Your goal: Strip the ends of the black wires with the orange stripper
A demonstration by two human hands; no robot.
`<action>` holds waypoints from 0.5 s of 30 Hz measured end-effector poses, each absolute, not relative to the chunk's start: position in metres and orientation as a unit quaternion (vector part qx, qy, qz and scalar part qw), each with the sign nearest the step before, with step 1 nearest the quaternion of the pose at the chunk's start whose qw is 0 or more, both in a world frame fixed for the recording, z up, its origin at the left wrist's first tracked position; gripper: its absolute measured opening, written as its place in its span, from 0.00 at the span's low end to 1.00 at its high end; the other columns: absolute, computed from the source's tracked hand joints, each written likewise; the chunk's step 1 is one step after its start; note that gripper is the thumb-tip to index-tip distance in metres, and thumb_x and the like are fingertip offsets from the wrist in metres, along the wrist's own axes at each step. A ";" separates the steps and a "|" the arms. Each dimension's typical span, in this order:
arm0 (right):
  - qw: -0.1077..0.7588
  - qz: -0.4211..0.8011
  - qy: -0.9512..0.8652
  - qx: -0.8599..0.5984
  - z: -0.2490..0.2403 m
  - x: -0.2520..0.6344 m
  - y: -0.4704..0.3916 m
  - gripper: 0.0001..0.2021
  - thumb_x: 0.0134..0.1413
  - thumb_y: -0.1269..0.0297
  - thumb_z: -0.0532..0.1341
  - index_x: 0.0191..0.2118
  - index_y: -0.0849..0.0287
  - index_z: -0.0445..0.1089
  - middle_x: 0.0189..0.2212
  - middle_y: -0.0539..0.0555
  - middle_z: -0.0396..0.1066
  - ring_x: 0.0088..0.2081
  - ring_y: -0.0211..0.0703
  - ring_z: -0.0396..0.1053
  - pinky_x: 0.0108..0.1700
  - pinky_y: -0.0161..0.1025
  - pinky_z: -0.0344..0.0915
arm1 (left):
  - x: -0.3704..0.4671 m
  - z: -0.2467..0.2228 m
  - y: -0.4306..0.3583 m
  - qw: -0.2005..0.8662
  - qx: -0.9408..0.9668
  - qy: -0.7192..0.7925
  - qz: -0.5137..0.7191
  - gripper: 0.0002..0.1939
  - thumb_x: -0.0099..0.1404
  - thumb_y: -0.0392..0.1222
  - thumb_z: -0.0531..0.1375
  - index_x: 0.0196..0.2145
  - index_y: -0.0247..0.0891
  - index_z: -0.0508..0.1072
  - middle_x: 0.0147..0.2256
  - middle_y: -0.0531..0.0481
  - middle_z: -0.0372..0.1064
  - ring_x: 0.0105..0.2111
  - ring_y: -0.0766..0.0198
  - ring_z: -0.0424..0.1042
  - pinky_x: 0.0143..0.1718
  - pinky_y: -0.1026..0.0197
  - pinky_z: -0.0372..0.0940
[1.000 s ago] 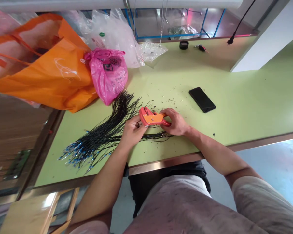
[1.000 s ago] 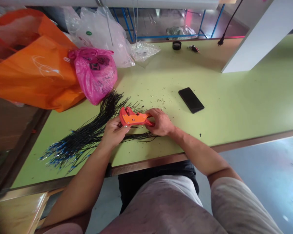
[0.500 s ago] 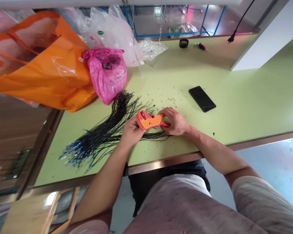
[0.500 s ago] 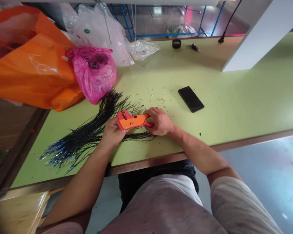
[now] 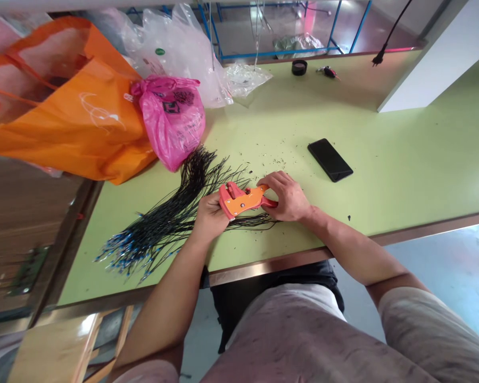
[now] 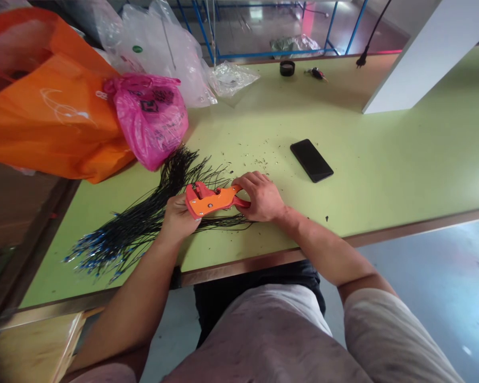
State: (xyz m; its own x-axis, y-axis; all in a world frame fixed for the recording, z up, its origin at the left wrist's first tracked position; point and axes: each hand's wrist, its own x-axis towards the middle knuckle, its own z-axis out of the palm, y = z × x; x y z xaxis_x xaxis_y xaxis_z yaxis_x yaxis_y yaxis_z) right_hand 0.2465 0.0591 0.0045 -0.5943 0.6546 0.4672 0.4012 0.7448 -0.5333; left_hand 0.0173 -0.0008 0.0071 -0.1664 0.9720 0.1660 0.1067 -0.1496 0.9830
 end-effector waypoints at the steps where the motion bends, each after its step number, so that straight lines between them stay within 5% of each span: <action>1: 0.333 0.185 -0.875 -0.299 0.005 0.247 0.059 0.20 0.54 0.64 0.66 0.54 0.57 0.72 0.47 0.61 0.78 0.48 0.56 0.71 0.54 0.53 0.70 | 0.018 0.008 -0.001 0.390 0.505 0.512 0.575 0.22 0.42 0.56 0.82 0.26 0.38 0.83 0.29 0.48 0.81 0.31 0.56 0.79 0.38 0.53 0.78; 10: 0.321 0.158 -0.881 -0.309 0.008 0.246 0.055 0.19 0.55 0.61 0.65 0.52 0.59 0.74 0.45 0.60 0.80 0.44 0.55 0.73 0.49 0.51 0.71 | 0.021 0.008 0.001 0.461 0.427 0.459 0.628 0.23 0.36 0.56 0.84 0.24 0.40 0.85 0.28 0.49 0.82 0.27 0.59 0.79 0.33 0.56 0.79; 15: 0.320 0.157 -0.880 -0.314 0.010 0.246 0.054 0.18 0.53 0.60 0.65 0.50 0.59 0.75 0.40 0.59 0.79 0.40 0.52 0.73 0.45 0.47 0.70 | 0.021 0.007 0.002 0.477 0.447 0.431 0.621 0.19 0.42 0.53 0.84 0.26 0.40 0.86 0.31 0.47 0.83 0.27 0.59 0.79 0.32 0.55 0.80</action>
State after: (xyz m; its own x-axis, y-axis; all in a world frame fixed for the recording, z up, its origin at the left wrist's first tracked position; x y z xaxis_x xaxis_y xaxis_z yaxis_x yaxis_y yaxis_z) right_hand 0.2459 0.0541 0.0096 -0.5981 0.6537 0.4636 0.4527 0.7529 -0.4776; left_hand 0.0208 0.0015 0.0074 -0.1444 0.9790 0.1437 -0.2075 -0.1719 0.9630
